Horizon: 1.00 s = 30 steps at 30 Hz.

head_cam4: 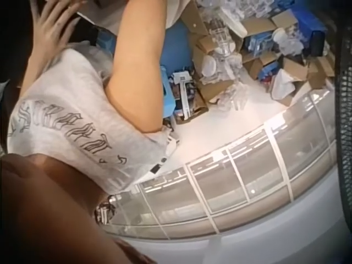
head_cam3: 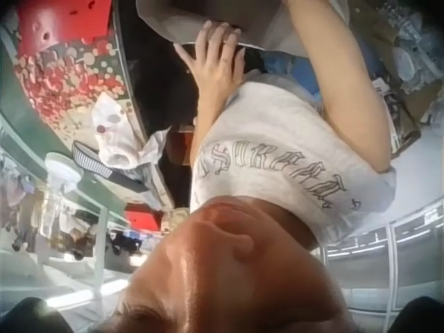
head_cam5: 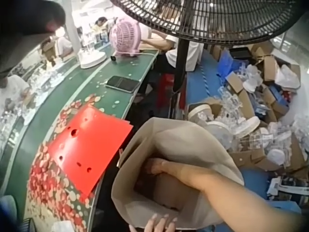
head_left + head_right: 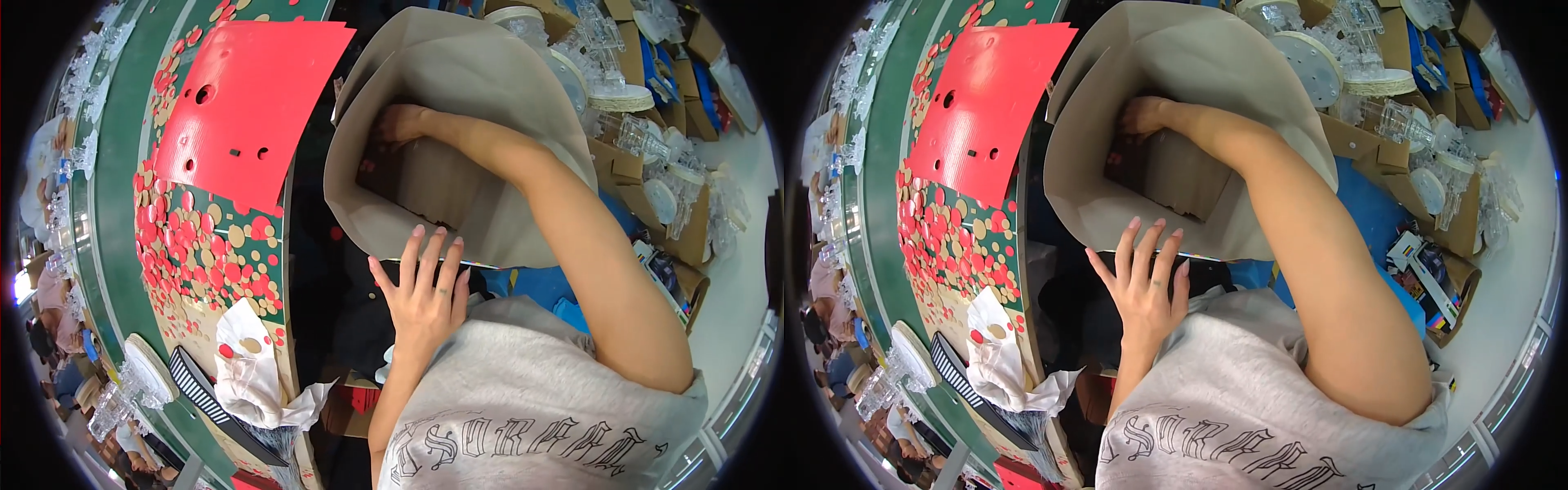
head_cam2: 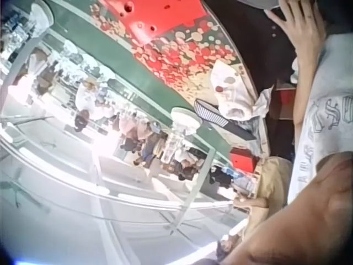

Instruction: Manually assembling red plastic covers onto black cylindrical filters by inserting plastic pins.

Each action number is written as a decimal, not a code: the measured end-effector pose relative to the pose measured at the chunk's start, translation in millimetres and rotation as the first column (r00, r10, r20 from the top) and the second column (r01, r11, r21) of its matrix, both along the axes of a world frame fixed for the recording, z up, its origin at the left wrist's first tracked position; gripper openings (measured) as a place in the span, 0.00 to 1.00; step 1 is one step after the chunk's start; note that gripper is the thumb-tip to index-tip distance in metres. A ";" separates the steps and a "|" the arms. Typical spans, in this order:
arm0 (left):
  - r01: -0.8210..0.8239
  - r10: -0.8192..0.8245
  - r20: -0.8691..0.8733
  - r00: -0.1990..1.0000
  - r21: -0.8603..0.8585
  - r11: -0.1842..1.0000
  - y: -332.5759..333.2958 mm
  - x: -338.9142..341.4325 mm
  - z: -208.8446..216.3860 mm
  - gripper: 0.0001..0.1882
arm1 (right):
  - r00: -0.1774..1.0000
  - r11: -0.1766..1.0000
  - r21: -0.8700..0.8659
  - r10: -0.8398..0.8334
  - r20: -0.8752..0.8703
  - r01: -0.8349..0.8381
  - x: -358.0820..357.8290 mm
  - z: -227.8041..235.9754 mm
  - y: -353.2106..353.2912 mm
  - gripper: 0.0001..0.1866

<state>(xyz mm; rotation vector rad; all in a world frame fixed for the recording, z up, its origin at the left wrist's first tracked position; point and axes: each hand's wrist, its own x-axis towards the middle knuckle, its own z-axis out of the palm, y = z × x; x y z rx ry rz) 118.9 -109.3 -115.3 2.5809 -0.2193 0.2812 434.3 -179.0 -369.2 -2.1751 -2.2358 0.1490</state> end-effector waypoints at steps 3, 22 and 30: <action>-0.008 0.008 -0.018 1.000 -0.008 1.000 0.2 2.6 -0.2 0.19 | 0.998 0.979 -0.194 -0.059 0.005 0.059 -12.0 18.6 12.1 0.25; -0.023 0.022 -0.012 1.000 -0.063 0.998 4.9 -2.3 -4.8 0.18 | 0.975 0.976 -0.199 0.122 0.184 -0.084 -16.8 8.9 27.1 0.11; -0.010 0.010 -0.004 1.000 -0.158 0.987 1.5 3.2 -1.2 0.11 | 0.969 0.981 -0.193 0.057 0.239 -0.010 -18.8 16.7 27.4 0.05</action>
